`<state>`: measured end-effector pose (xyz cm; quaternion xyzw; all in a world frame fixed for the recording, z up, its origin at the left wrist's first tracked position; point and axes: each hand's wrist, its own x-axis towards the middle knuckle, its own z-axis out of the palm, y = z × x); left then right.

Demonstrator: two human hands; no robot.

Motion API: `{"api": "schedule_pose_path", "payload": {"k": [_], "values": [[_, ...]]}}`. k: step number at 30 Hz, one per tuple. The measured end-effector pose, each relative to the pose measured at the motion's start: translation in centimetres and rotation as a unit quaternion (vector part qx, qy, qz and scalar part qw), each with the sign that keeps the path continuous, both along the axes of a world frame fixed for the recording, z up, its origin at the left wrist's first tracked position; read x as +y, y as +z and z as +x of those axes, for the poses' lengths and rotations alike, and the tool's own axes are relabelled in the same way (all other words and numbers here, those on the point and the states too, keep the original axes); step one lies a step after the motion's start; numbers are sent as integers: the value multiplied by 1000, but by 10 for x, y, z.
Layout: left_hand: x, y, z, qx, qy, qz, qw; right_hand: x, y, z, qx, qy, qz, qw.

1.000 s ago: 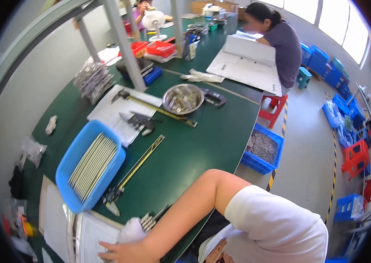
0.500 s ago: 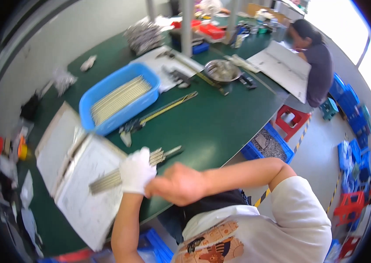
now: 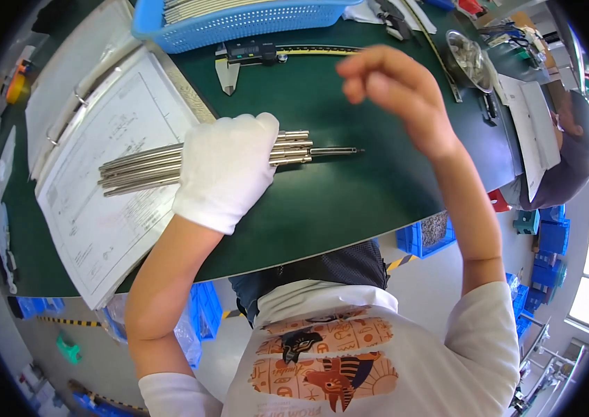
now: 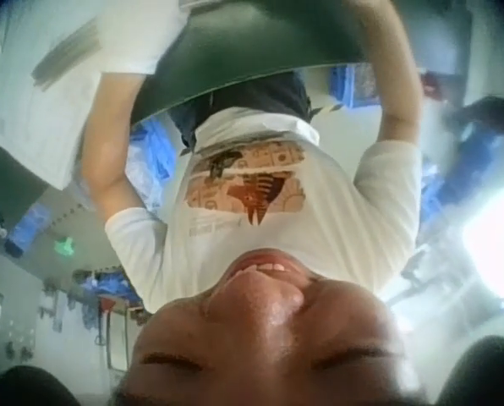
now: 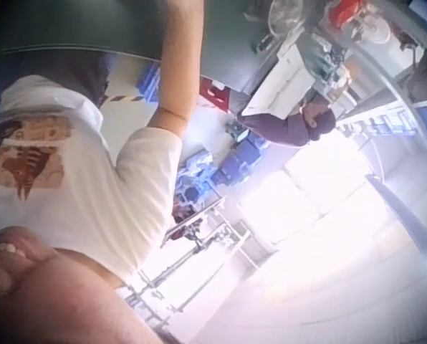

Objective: Inserting and checking small metal pins inside hollow metal tubes at a manufacturing workstation.

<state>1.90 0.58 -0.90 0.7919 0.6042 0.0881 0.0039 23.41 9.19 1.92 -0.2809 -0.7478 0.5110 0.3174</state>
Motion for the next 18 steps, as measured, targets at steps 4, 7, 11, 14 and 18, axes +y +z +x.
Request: {"api": "schedule_pose_path", "payload": {"k": [4,7,11,14,18], "values": [[-5,-5,-6,-4,-1,26,1000,-16,-11,11,-178,70,242,951],[-3,-6,-4,-3,0,64,998,-16,-27,9,-150,93,346,922],[2,-5,-4,0,24,78,997,-5,-35,1,-121,81,347,926],[0,-4,-4,1,35,26,999,-8,-41,2,-154,75,354,919],[1,1,-4,-9,32,7,999,-12,-39,-1,-147,42,350,924]]}}
